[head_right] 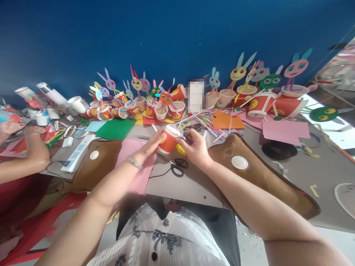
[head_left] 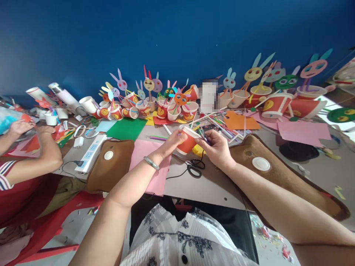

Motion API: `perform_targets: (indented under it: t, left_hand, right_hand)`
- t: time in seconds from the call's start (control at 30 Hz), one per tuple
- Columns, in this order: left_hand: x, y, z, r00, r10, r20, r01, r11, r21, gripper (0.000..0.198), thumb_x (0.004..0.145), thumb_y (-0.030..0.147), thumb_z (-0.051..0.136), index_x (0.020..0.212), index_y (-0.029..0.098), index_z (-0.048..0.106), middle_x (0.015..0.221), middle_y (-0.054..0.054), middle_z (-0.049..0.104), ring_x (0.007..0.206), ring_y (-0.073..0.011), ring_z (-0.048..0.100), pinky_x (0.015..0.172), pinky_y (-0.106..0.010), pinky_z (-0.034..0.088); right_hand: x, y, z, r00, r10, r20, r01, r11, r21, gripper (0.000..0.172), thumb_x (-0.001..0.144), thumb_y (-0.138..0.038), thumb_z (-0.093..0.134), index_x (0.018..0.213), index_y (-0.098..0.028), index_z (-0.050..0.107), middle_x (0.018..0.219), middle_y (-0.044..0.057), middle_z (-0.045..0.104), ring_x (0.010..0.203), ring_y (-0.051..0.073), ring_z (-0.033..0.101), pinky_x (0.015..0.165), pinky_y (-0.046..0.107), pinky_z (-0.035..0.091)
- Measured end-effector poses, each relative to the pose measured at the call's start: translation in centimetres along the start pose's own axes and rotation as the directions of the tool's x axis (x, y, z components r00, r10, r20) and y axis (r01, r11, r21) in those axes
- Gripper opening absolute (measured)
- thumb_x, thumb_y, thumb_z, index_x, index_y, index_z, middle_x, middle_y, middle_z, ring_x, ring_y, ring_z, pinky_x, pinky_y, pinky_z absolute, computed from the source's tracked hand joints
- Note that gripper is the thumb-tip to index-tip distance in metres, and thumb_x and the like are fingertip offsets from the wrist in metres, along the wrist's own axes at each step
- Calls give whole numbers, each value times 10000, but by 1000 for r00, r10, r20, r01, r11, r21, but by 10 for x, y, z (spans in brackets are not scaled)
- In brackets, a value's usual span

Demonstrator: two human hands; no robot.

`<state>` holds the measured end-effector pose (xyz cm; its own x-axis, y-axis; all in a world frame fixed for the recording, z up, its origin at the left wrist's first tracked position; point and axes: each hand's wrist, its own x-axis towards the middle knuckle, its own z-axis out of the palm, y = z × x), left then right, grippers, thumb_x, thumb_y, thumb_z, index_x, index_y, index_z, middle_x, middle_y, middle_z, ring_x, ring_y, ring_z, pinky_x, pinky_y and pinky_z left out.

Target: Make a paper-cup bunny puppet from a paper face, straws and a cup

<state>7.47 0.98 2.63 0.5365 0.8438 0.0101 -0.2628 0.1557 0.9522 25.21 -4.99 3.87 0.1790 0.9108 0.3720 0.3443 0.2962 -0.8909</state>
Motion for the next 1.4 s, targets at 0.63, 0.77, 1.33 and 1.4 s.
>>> perform_targets:
  t: [0.63, 0.77, 1.33, 1.4]
  left_hand:
    - [-1, 10, 2, 998, -65, 22, 69, 964, -256, 457, 692, 502, 638, 966, 138, 675, 914, -131, 768, 1019, -325, 713, 859, -402, 538]
    - [-4, 11, 2, 997, -68, 30, 73, 966, -246, 463, 680, 462, 624, 1000, 130, 673, 938, -133, 768, 1031, -322, 710, 874, -404, 532]
    - [-1, 20, -9, 988, 156, 15, -154, 985, -76, 593, 631, 282, 663, 1216, 198, 612, 1050, -78, 750, 1076, -290, 690, 948, -414, 507]
    - [-2, 21, -9, 989, 147, 14, -145, 987, -74, 592, 630, 288, 667, 1213, 200, 612, 1038, -82, 752, 1073, -293, 690, 942, -419, 510]
  right_hand:
    - [-10, -5, 1, 992, -82, 95, 92, 990, -110, 465, 893, -678, 550, 858, -214, 568, 588, -19, 530, 547, 140, 480, 535, 284, 391]
    - [-10, -7, 1, 993, -72, 92, 85, 987, -137, 481, 910, -681, 520, 849, -209, 582, 593, -6, 562, 558, 145, 499, 532, 281, 389]
    - [-7, -12, -1, 992, -61, 112, 76, 988, -133, 451, 918, -641, 528, 791, -213, 589, 585, -4, 567, 547, 141, 485, 531, 276, 383]
    - [-7, -11, -1, 992, -69, 109, 83, 988, -132, 449, 919, -641, 525, 794, -215, 589, 584, -6, 561, 556, 144, 490, 541, 278, 388]
